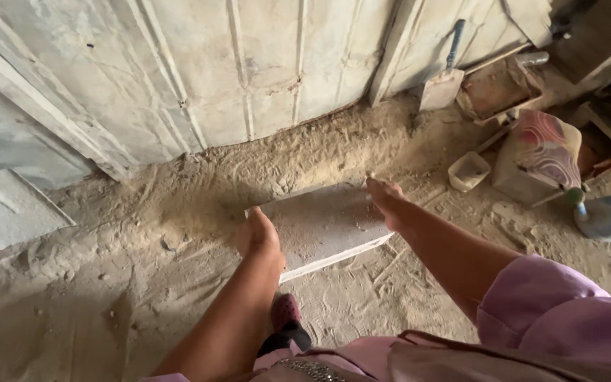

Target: The person repeatedly picks up rectangular concrete blocks from a stack, carries them to a sandy floor area, places them down, and returns to the stack to repeat the process. The person handles the blocks by hand without using tools.

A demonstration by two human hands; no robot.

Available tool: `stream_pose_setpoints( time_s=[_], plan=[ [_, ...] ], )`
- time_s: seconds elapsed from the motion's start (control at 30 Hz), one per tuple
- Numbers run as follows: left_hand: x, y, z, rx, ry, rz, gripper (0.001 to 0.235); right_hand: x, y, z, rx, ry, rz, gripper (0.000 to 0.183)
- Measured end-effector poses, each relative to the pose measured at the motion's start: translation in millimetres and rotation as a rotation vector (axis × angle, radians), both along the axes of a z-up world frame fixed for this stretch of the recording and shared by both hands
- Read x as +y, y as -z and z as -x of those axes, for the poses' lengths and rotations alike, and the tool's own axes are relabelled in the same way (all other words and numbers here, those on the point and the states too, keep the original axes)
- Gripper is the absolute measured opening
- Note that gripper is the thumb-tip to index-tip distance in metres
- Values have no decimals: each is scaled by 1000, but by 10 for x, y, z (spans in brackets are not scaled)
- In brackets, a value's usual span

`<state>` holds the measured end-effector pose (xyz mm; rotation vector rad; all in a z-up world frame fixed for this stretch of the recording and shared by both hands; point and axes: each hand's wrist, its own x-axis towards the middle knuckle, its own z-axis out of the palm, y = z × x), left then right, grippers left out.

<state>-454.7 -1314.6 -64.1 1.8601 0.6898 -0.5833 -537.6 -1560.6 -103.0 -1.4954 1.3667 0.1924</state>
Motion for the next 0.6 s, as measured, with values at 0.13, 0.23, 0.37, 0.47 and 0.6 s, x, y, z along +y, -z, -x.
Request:
stream_pose_setpoints(
  time_s=[0.13,0.23,0.37,0.47,0.6],
  plan=[
    [-146,-2,-255,2,-6,21,71,-171,11,-285,-39,-63,-26,68],
    [-265,-23,-406,1,3,34,73,-315,63,-421,-115,-115,-70,67],
    [-462,-53,-589,13,-9,60,76,-560,198,-663,-62,-51,-3,68],
    [-593,18,-696,34,-47,89,76,-772,388,-819,-104,-59,7,64],
    [-721,341,-776,27,-90,181,75,-1026,763,-1025,-16,-72,11,62]
  ],
)
